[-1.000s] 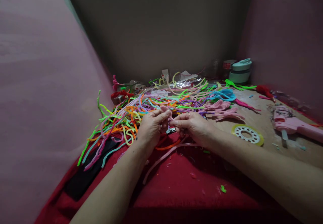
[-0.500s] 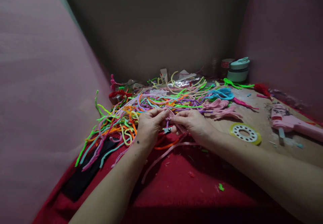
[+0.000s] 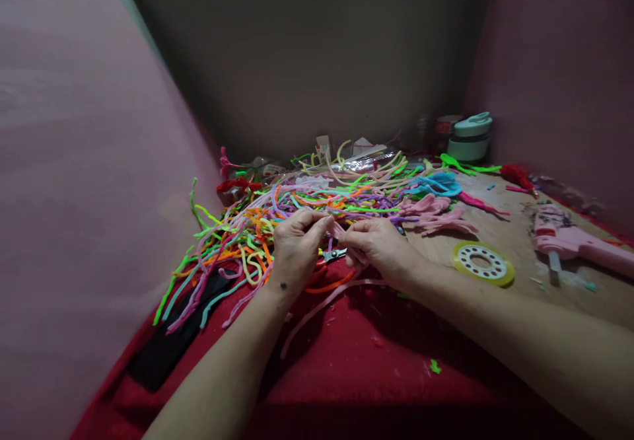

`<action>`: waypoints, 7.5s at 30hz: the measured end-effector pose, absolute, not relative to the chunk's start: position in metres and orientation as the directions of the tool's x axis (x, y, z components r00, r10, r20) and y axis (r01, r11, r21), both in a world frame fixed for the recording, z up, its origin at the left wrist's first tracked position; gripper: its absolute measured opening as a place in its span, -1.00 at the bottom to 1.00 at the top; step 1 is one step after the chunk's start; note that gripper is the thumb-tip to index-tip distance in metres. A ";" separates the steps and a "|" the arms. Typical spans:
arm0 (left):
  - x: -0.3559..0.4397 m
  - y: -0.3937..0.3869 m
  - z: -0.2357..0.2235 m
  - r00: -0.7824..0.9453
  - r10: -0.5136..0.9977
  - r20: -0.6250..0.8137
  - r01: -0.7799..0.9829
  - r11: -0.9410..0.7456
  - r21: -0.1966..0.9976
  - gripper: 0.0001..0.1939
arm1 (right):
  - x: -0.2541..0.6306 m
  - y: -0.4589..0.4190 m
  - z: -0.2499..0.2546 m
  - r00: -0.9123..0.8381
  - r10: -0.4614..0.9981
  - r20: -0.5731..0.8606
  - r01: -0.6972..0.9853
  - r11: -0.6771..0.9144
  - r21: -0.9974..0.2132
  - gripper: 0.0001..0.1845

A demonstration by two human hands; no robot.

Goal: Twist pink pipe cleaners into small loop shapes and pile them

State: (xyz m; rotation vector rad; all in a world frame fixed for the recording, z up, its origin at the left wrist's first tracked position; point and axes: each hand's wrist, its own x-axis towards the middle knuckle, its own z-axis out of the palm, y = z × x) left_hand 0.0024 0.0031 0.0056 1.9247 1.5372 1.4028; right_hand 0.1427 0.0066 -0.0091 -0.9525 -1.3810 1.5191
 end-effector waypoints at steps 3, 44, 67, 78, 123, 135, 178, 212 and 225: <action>0.003 0.005 0.003 -0.002 0.771 0.637 0.714 -0.444 0.541 -0.84 | 0.143 0.008 -0.011 -0.352 0.935 0.030 -0.058 0.010 -0.998 -0.72; -0.001 0.014 -0.007 0.170 0.979 -0.112 -0.142 0.137 0.980 -0.77 | 0.142 0.014 -0.022 -0.448 0.893 -0.035 -0.282 -0.178 -0.943 -0.78; 0.008 0.006 -0.002 0.345 0.871 -0.349 0.036 0.359 0.933 -0.75 | 0.154 0.019 -0.009 -0.131 0.902 0.410 0.123 0.426 -0.897 -0.82; 0.006 0.006 -0.005 0.313 0.886 -0.343 0.047 0.346 0.937 -0.78 | 0.155 0.023 -0.003 -0.227 0.945 0.235 0.032 0.248 -0.968 -0.89; 0.009 0.003 -0.003 0.256 0.948 -0.188 0.056 0.179 0.982 -0.74 | 0.154 0.023 -0.008 -0.283 0.939 0.198 -0.052 0.191 -0.980 -0.66; 0.006 0.005 0.002 0.186 0.956 -0.227 0.049 0.222 0.974 -0.80 | 0.147 0.019 -0.013 -0.257 0.958 0.129 -0.202 0.078 -0.976 -0.81; 0.006 0.001 0.004 0.269 0.945 -0.184 0.015 0.186 0.982 -0.70 | 0.146 0.028 -0.027 -0.315 0.949 0.027 -0.431 -0.117 -0.895 -0.73; 0.007 0.003 0.007 0.030 1.000 0.008 0.067 -0.010 0.998 -0.65 | 0.142 0.017 -0.026 -0.514 0.853 -0.090 -0.208 -0.226 -0.952 -0.77; 0.006 0.006 -0.005 0.090 0.993 -0.075 -0.133 0.087 0.987 -0.73 | 0.142 0.012 -0.021 -0.597 0.790 -0.137 -0.217 -0.323 -0.921 -0.79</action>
